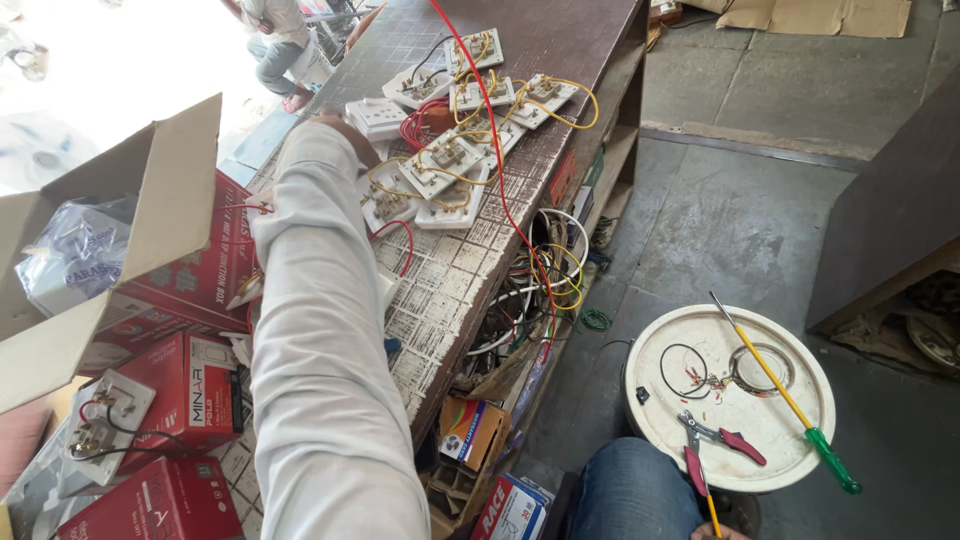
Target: The person sits and wires a white electrical switch plate using red wires. They use a screwdriver to tighten terminal screws and pliers to strip and cut wire ends. The person handles multiple switch plates, placing completed ones on a nearby table.
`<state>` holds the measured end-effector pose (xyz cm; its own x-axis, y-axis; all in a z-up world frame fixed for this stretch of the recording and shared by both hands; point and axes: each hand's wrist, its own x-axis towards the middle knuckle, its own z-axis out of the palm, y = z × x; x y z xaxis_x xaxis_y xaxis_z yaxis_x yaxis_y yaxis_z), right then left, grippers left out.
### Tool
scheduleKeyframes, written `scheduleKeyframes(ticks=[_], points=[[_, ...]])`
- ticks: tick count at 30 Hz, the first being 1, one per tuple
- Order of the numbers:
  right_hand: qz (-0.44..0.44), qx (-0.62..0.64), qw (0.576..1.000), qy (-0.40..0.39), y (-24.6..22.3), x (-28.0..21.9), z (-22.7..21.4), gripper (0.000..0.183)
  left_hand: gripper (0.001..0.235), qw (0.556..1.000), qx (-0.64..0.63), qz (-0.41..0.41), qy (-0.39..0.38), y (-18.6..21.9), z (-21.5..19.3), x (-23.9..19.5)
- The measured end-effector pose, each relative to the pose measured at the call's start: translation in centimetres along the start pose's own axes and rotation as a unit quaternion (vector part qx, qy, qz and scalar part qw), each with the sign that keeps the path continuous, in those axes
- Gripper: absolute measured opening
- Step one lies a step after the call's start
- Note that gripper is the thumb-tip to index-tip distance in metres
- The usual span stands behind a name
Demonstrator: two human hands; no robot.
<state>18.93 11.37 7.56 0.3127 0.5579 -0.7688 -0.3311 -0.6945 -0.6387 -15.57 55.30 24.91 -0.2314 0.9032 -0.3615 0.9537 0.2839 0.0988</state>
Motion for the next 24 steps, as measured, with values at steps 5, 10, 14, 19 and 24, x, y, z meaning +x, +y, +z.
scheduleKeyframes(ticks=[5, 10, 14, 19, 24], points=[[0.005, 0.004, 1.000, -0.002, 1.5, 2.1, -0.8, 0.014, 0.087, 0.999, -0.030, 0.014, -0.039, 0.0, -0.2, 3.6], [0.015, 0.005, 1.000, -0.008, 2.4, 3.4, -1.1, 0.014, 0.088, 0.995, -0.058, -0.052, 0.058, 1.8, 0.4, 3.7], [0.026, 0.007, 1.000, -0.014, 3.1, 3.8, -1.8, 0.014, 0.101, 0.944, -0.253, -0.109, 0.180, 2.7, 0.9, 1.3], [0.029, 0.008, 0.998, -0.046, 4.4, 4.7, -2.6, 0.013, 0.068, 0.944, -0.226, -0.097, 0.222, 2.8, -0.3, 0.3], [0.053, 0.047, 0.991, -0.117, 7.8, 6.7, -4.8, 0.013, 0.056, 0.909, -0.278, -0.015, 0.309, 0.2, -2.0, -1.2]])
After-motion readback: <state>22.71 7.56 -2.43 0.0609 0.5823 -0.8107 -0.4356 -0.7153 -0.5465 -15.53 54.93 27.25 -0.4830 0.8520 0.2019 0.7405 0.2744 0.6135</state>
